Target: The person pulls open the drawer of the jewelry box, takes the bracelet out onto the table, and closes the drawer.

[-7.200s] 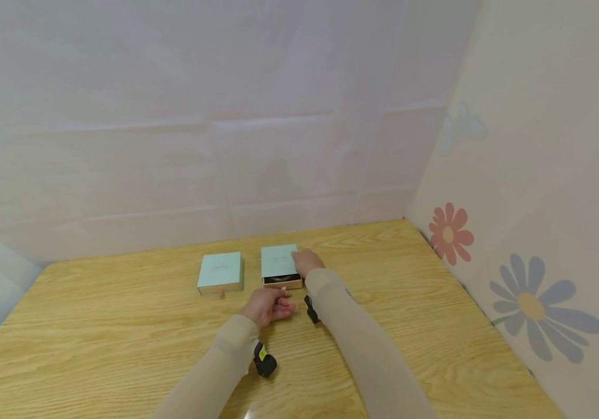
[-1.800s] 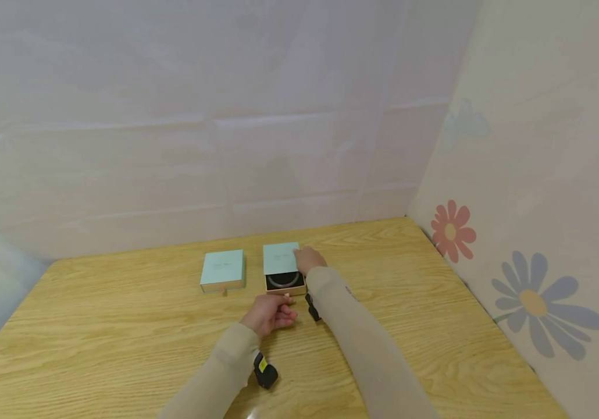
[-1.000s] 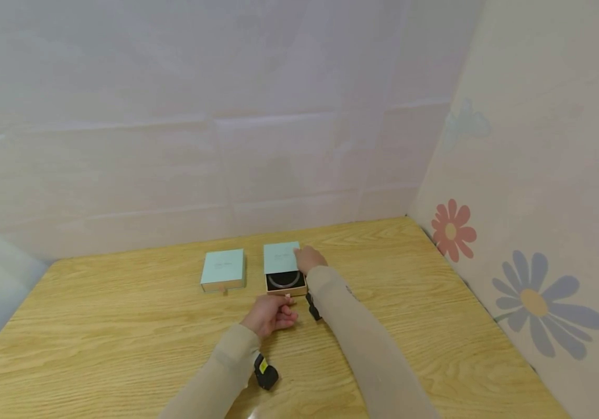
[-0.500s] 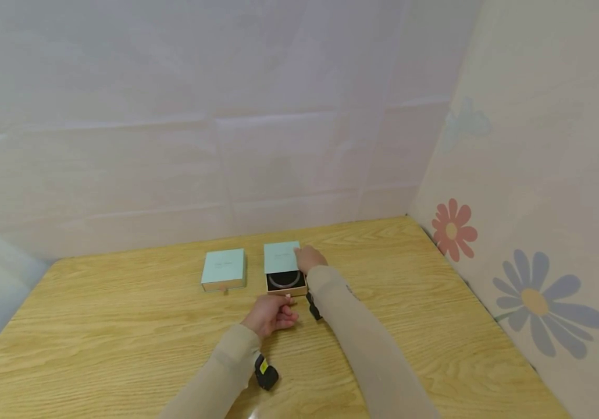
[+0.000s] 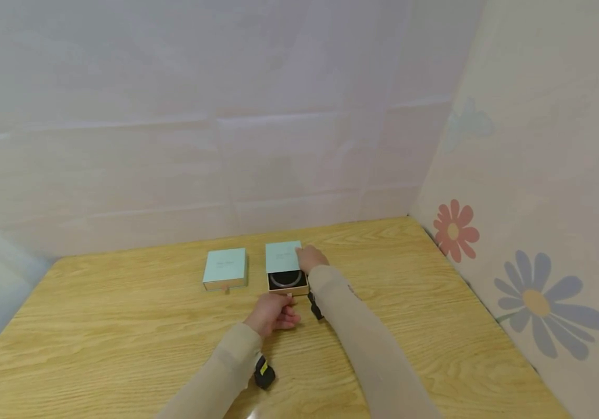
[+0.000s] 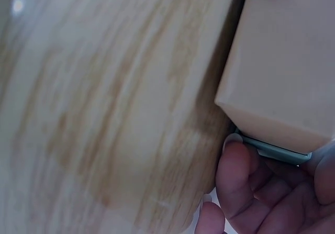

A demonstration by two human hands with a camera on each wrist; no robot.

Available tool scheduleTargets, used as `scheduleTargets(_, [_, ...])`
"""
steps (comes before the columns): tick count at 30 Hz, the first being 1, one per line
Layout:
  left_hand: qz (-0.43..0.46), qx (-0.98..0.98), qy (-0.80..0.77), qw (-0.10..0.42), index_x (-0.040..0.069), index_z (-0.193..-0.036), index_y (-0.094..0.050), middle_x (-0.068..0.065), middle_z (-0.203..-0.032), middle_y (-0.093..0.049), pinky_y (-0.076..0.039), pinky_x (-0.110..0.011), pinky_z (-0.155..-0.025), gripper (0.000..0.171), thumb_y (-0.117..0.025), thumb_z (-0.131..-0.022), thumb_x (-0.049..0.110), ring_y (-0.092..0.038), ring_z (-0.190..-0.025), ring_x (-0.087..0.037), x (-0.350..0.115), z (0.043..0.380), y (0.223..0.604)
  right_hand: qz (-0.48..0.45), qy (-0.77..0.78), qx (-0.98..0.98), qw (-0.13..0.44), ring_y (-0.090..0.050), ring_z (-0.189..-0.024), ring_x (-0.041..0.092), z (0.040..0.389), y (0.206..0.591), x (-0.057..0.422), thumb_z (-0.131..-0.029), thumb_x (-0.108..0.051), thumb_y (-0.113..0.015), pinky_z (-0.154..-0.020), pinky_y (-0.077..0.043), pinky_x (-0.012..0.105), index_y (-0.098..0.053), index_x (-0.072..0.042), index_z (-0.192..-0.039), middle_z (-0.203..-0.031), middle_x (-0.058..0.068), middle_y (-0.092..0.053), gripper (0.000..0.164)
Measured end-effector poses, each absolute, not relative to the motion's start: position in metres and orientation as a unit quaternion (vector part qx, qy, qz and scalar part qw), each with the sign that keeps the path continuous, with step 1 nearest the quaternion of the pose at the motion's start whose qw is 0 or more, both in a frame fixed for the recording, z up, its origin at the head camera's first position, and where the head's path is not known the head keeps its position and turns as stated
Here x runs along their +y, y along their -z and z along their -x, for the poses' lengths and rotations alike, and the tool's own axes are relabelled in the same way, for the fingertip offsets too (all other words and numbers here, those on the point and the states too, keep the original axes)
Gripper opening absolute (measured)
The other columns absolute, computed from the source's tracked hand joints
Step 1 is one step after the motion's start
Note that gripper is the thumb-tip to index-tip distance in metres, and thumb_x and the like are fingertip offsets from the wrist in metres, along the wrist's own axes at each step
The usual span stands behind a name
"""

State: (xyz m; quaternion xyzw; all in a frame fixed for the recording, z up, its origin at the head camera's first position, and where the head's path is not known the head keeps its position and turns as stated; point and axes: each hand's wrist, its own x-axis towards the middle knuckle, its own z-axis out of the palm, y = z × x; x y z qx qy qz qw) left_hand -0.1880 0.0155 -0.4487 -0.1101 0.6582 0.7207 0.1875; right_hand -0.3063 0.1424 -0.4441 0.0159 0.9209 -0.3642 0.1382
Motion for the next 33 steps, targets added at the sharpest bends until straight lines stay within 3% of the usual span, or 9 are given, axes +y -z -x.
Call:
scheduleTargets(6, [0.092,0.706,-0.685,0.155,-0.014,-0.099,-0.063,-0.004,-0.058,-0.058,-0.053,-0.025,-0.045,0.023,-0.047,-0.097,0.002,-0.063,-0.048,-0.013,0.013,0.187,0.438,-0.019,0.362,0.920,0.146,-0.024,-0.038,0.013,0.305,0.443,0.143,-0.107,-0.035,-0.035,-0.039,-0.027,0.027,-0.038,-0.012,-0.053,-0.044,-0.001,-0.028,0.059])
scheduleTargets(11, [0.042,0.758,-0.645,0.089,-0.015,-0.092,-0.064,-0.010,-0.058,-0.061,-0.057,-0.032,-0.052,0.022,-0.050,-0.097,0.001,-0.064,-0.050,-0.020,0.011,0.191,0.432,-0.017,0.364,0.920,0.142,-0.024,-0.039,0.012,0.303,0.440,0.144,-0.107,-0.034,-0.035,-0.040,-0.028,0.026,-0.038,-0.013,-0.053,-0.045,-0.001,-0.027,0.059])
scheduleTargets(15, [0.005,0.806,-0.592,0.022,-0.011,-0.097,-0.067,-0.016,-0.071,-0.066,-0.056,-0.032,-0.059,0.016,-0.054,-0.097,0.000,-0.066,-0.062,-0.027,0.012,0.195,0.429,-0.016,0.364,0.921,0.140,-0.023,-0.038,0.012,0.303,0.441,0.145,-0.107,-0.034,-0.035,-0.040,-0.028,0.026,-0.037,-0.013,-0.052,-0.045,-0.002,-0.027,0.059])
scheduleTargets(21, [-0.052,0.879,-0.470,-0.060,-0.007,-0.100,-0.072,-0.015,-0.092,-0.068,-0.055,-0.037,-0.072,0.014,-0.062,-0.094,0.001,-0.065,-0.085,-0.027,0.018,0.198,0.425,-0.016,0.363,0.920,0.146,-0.025,-0.037,0.012,0.303,0.441,0.145,-0.107,-0.034,-0.034,-0.038,-0.027,0.025,-0.039,-0.012,-0.052,-0.044,-0.001,-0.029,0.060])
scheduleTargets(27, [-0.116,0.922,-0.359,-0.092,-0.004,-0.099,-0.074,-0.014,-0.091,-0.066,-0.055,-0.037,-0.076,0.013,-0.066,-0.093,0.004,-0.064,-0.087,-0.027,0.022,0.203,0.424,-0.015,0.365,0.920,0.145,-0.027,-0.037,0.013,0.301,0.440,0.145,-0.107,-0.033,-0.035,-0.038,-0.029,0.026,-0.042,-0.010,-0.053,-0.043,0.000,-0.030,0.060])
scheduleTargets(33, [-0.131,0.944,-0.294,-0.077,-0.001,-0.093,-0.075,-0.012,-0.087,-0.066,-0.056,-0.035,-0.073,0.011,-0.068,-0.092,0.007,-0.065,-0.084,-0.025,0.025,0.211,0.426,-0.014,0.361,0.922,0.143,-0.027,-0.037,0.013,0.300,0.439,0.143,-0.107,-0.033,-0.035,-0.039,-0.030,0.026,-0.043,-0.010,-0.052,-0.042,0.000,-0.030,0.061])
